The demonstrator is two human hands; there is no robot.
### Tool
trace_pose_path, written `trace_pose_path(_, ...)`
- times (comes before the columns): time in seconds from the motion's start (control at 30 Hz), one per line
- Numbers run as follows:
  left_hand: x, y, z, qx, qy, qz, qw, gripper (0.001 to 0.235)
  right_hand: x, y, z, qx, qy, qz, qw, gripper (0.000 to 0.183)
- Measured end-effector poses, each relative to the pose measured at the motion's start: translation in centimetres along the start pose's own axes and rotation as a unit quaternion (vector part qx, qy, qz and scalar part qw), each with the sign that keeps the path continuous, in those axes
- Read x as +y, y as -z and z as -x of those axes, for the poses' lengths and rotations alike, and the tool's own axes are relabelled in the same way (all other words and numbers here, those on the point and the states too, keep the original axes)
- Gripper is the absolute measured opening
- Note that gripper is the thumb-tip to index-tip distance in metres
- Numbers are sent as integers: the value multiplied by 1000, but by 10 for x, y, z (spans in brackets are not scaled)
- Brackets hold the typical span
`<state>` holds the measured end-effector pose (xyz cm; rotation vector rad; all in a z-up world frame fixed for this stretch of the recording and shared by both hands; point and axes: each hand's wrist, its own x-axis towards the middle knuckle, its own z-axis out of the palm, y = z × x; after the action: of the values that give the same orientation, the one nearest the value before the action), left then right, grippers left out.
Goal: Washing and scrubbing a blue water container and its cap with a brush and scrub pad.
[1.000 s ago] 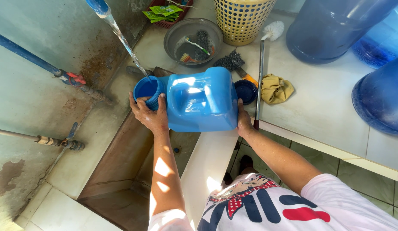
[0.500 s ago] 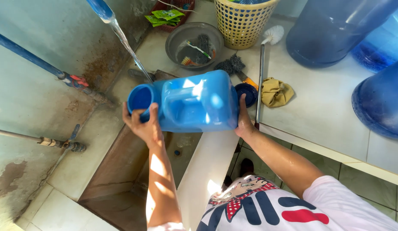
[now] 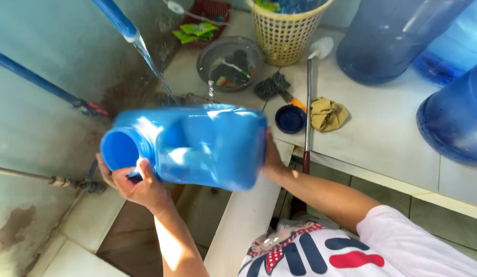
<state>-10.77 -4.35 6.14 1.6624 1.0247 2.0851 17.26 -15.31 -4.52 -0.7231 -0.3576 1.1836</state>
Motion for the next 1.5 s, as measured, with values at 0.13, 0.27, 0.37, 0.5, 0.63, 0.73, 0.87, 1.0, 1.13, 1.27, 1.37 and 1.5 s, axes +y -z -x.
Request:
trace_pose_path(0.13, -20, -11, 0, -27, 197, -141, 970, 41, -1, 9, -10, 166, -195, 126, 958, 90)
trace_pose_path(0.27, -20, 0, 17, 2, 88, -34, 996, 45, -21, -37, 21, 158, -98, 138, 973, 70)
trace_pose_path(0.37, -32, -6, 21, 17, 4, 51, 999, 41, -1, -7, 8, 83, 14, 37, 996, 65)
trace_pose_path(0.5, -95, 11, 58, 79, 225, 84, 968, 48, 3, 28, -16, 157, -63, 214, 962, 73)
trace_pose_path(0.63, -73, 30, 82, 162, 437, 299, 832, 56, -83, -98, 34, 11, 246, 502, 829, 74)
trace_pose_path(0.73, 5, 7, 73, 148, 441, 316, 827, 56, -108, -166, 61, -70, 359, 639, 677, 89)
trace_pose_path(0.87, 6, -7, 72, 125, 448, 345, 815, 58, -92, -201, 74, -121, 477, 653, 575, 89)
trace_pose_path(1.0, 6, -16, 69, 103, 455, 370, 803, 60, -83, -223, 81, -163, 499, 686, 504, 90)
trace_pose_path(1.13, 1, -19, 67, 84, 459, 387, 795, 61, -79, -235, 89, -195, 496, 693, 486, 90)
trace_pose_path(1.27, -14, -13, 70, 67, 462, 396, 791, 63, -82, -241, 93, -199, 508, 681, 489, 91)
trace_pose_path(1.37, -53, -13, 92, 48, 467, 404, 785, 65, -82, -243, 98, -168, 513, 699, 470, 91)
trace_pose_path(1.5, -108, -13, 129, 7, 476, 426, 769, 67, -85, -238, 105, -187, 510, 695, 470, 95)
